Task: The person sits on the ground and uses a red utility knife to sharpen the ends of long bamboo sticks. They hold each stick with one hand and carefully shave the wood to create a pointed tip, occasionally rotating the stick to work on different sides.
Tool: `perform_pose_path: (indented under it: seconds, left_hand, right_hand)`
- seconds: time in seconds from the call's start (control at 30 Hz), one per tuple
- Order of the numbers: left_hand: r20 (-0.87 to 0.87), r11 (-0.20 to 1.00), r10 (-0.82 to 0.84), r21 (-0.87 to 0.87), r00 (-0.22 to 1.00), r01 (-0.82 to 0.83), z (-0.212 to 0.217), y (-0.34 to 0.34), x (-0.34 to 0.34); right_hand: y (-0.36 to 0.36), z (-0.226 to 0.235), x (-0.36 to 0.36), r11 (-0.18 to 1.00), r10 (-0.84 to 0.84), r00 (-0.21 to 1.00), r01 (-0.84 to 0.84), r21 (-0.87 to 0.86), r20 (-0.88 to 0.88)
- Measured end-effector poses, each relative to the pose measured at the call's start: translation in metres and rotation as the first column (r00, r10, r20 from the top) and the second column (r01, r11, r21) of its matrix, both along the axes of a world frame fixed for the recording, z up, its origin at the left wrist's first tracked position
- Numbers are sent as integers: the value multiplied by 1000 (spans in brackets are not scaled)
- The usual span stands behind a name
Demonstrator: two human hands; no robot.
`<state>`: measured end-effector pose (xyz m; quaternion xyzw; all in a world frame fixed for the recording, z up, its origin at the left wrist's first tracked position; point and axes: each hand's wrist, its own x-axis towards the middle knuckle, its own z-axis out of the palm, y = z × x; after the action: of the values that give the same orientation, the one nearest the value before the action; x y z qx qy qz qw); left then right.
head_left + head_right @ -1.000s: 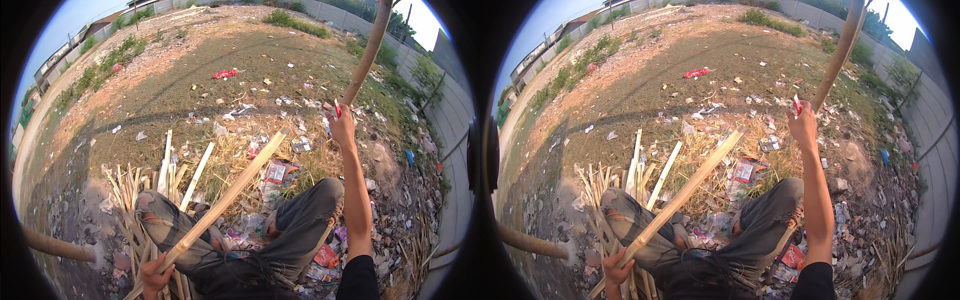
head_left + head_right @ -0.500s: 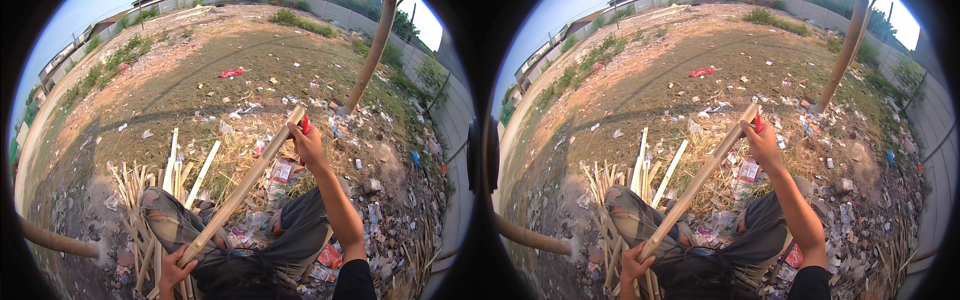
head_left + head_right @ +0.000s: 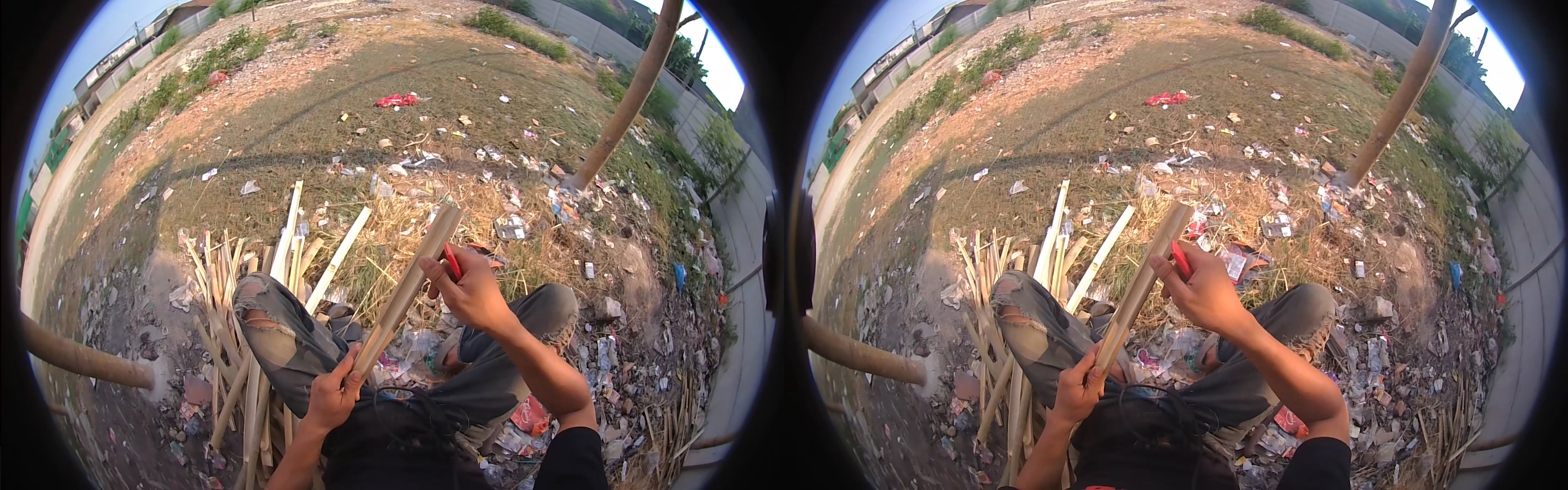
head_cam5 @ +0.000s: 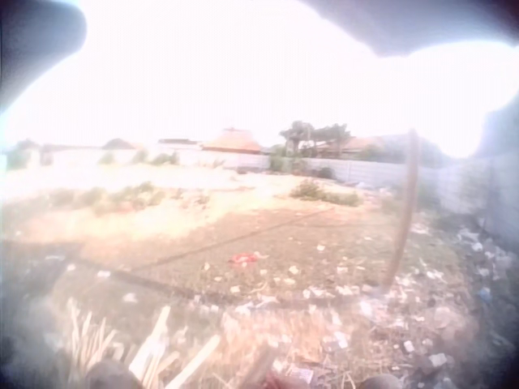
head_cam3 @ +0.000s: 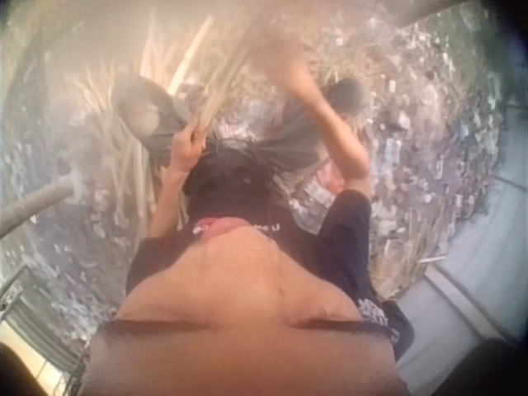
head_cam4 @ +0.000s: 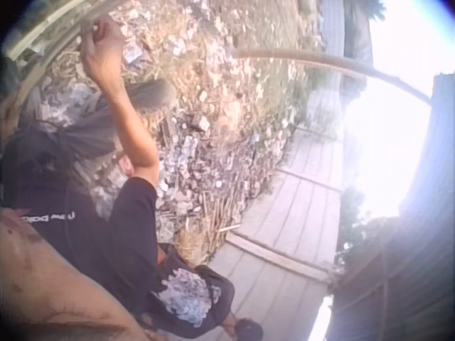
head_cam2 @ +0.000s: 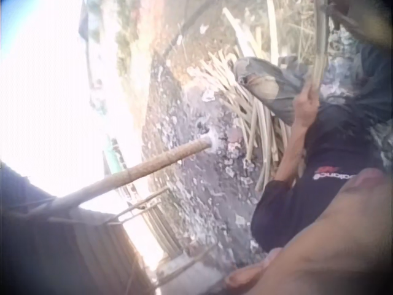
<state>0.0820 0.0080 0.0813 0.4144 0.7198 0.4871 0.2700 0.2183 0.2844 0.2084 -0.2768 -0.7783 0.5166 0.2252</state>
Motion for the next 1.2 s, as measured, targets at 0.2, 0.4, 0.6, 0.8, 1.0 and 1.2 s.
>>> perform_pose_path:
  seconds: [0.2, 0.4, 0.6, 0.8, 1.0, 1.2]
  left_hand:
    - [-96, 995, 84, 69, 992, -78, 14, 10, 0]
    - [-39, 995, 76, 63, 996, -74, 10, 2, -6]
    - [22, 996, 84, -45, 996, -83, 27, -3, -20]
    - [-62, 997, 50, 54, 997, -47, 23, -26, -22]
    - [-98, 986, 163, 58, 982, -158, 25, -7, -17]
    - [-384, 978, 194, 144, 903, -149, 10, -6, -14]
  right_hand:
    - [-40, -23, 13, 752, -1, 963, -178, 634, 271]
    - [-49, -33, 10, 644, 12, 893, -351, 680, 450]
    - [4, -12, -8, 594, -150, 970, -65, 802, 190]
    - [88, 21, 25, 726, -414, 906, 267, 634, 93]
    - [-20, 2, 9, 749, -90, 956, -120, 651, 280]
    - [-30, -17, 1, 699, -89, 947, -161, 697, 309]
